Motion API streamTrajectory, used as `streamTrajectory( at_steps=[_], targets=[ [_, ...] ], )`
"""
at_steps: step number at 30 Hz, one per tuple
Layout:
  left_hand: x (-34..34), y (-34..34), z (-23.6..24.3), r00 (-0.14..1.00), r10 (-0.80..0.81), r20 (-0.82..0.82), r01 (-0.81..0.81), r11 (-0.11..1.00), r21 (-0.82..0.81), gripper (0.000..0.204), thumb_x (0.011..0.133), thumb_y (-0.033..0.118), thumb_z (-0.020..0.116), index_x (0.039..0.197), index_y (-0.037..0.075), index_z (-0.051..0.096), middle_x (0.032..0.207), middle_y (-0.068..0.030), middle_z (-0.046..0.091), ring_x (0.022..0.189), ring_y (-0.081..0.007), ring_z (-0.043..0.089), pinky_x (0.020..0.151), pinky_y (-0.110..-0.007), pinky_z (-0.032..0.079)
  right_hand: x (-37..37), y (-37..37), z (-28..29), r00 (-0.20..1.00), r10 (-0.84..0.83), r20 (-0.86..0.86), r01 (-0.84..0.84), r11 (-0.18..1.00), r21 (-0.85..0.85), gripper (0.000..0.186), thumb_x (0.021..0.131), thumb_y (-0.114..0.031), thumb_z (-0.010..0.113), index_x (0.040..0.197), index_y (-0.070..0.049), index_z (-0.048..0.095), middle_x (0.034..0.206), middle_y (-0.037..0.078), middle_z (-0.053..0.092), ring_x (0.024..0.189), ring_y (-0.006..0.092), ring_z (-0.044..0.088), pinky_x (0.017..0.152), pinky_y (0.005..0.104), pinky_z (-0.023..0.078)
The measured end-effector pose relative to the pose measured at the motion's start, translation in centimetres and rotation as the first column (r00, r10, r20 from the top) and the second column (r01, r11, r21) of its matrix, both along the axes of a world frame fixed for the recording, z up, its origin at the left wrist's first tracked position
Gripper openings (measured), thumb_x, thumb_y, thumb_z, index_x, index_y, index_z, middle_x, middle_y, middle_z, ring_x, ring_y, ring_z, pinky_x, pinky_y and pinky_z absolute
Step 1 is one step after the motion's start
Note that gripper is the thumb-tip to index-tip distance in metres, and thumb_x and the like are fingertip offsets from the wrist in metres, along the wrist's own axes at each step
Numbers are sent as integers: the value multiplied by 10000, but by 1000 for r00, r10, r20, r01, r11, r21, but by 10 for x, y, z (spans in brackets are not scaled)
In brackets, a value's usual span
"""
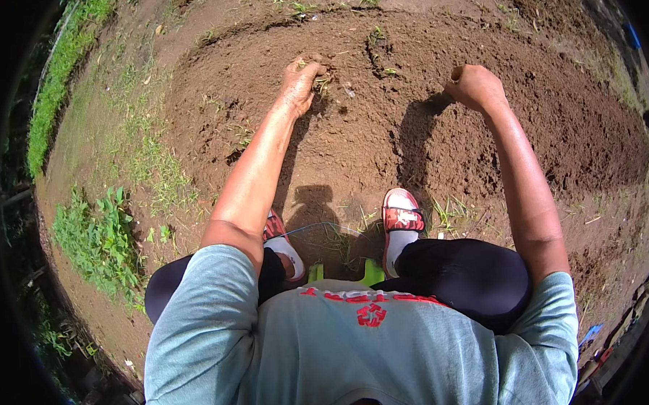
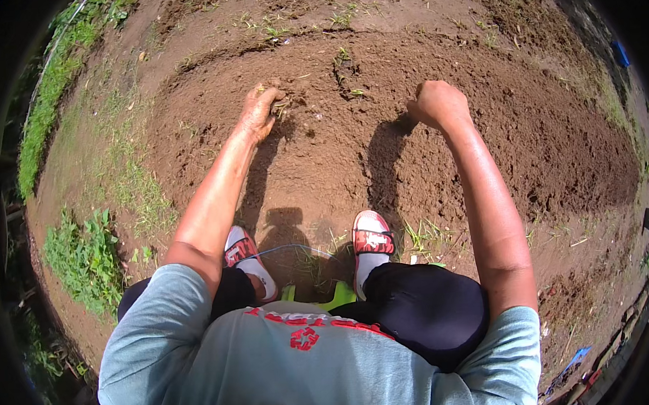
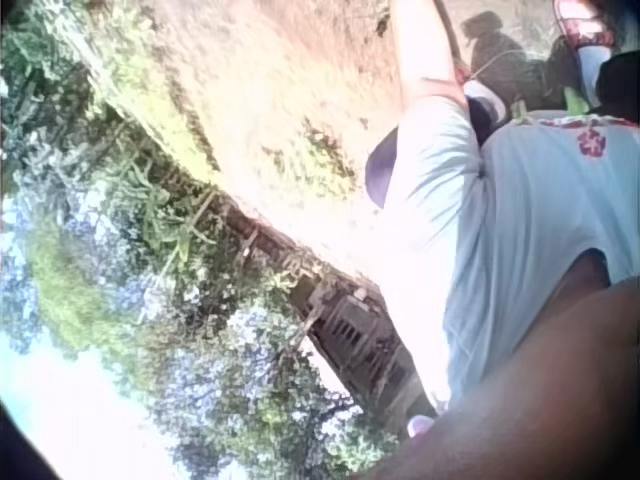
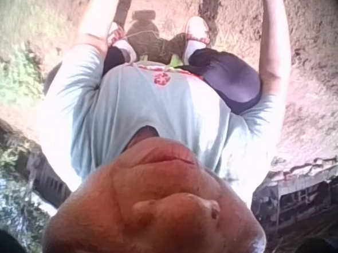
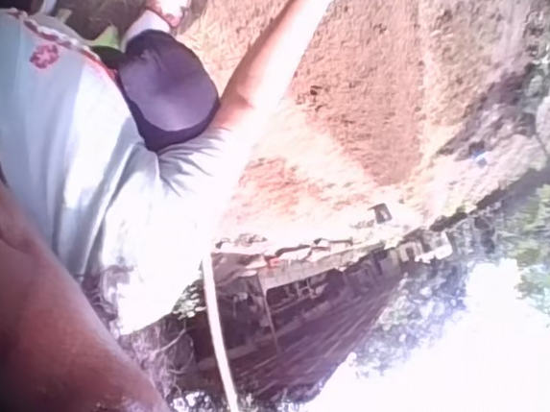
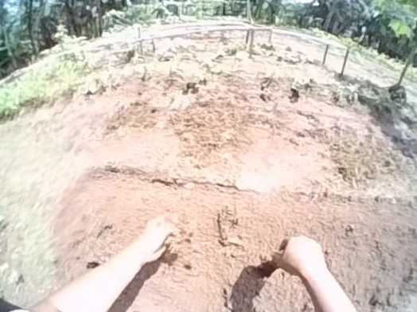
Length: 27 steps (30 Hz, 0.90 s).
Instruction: The person sits on a small stool and repeatedly pulls weeds and grass from a patch of soil by hand. They gather the removed vegetation and place it aside while continuing to clear the area.
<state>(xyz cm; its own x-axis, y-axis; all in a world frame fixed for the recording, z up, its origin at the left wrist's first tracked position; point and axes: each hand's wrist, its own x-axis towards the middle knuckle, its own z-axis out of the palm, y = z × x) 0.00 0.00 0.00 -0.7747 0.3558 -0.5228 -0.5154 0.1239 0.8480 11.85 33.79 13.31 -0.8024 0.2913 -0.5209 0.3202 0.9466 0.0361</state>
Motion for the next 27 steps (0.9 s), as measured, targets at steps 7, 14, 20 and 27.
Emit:
streamTrajectory(
  at_steps=[7, 14, 20, 27],
  targets=[
    [-51, -14, -40, 972, -199, -127, 120, 879, -461, 734, 803, 287, 896, 1460, 147, 600, 1418, -193, 617, 1264, -253, 601, 1066, -409, 490, -5, 7, 1, 999, -8, -43, 8, 1000, -2, 405, 930, -396, 660, 1137, -70, 779, 1125, 177, 767, 1052, 324, 745, 933, 447, 598],
    [43, 83, -66, 946, -323, -35, 141, 504, -852, 854, 842, 491, 841, 1577, 391, 418, 1740, -210, -35, 1554, -569, 66, 1217, -677, 279, -13, -1, 6, 1000, 5, -9, -5, 1000, 7, 401, 930, -388, 660, 1148, -73, 777, 1146, 178, 764, 1062, 316, 744, 929, 443, 597],
    [104, 4, -78, 295, -870, -395, 358, 484, -799, 200, 928, 73, 626, 1101, 92, 726, 1641, -153, 385, 1493, -441, 364, 1222, -492, 388, -5, 0, 6, 1000, -6, -23, 6, 1000, 12, 390, 929, -380, 657, 1140, -75, 779, 1148, 174, 765, 1069, 317, 741, 952, 447, 588],
    [-15, -29, 22, 911, -165, -377, 108, 980, -166, 340, 852, -93, 651, 1174, -15, 726, 1115, -29, 752, 988, -150, 709, 914, -321, 585, -5, 3, 1, 999, -1, -45, 1, 1000, -7, 406, 917, -386, 668, 1150, -70, 775, 1155, 180, 761, 1075, 331, 738, 952, 451, 588]
  ],
)
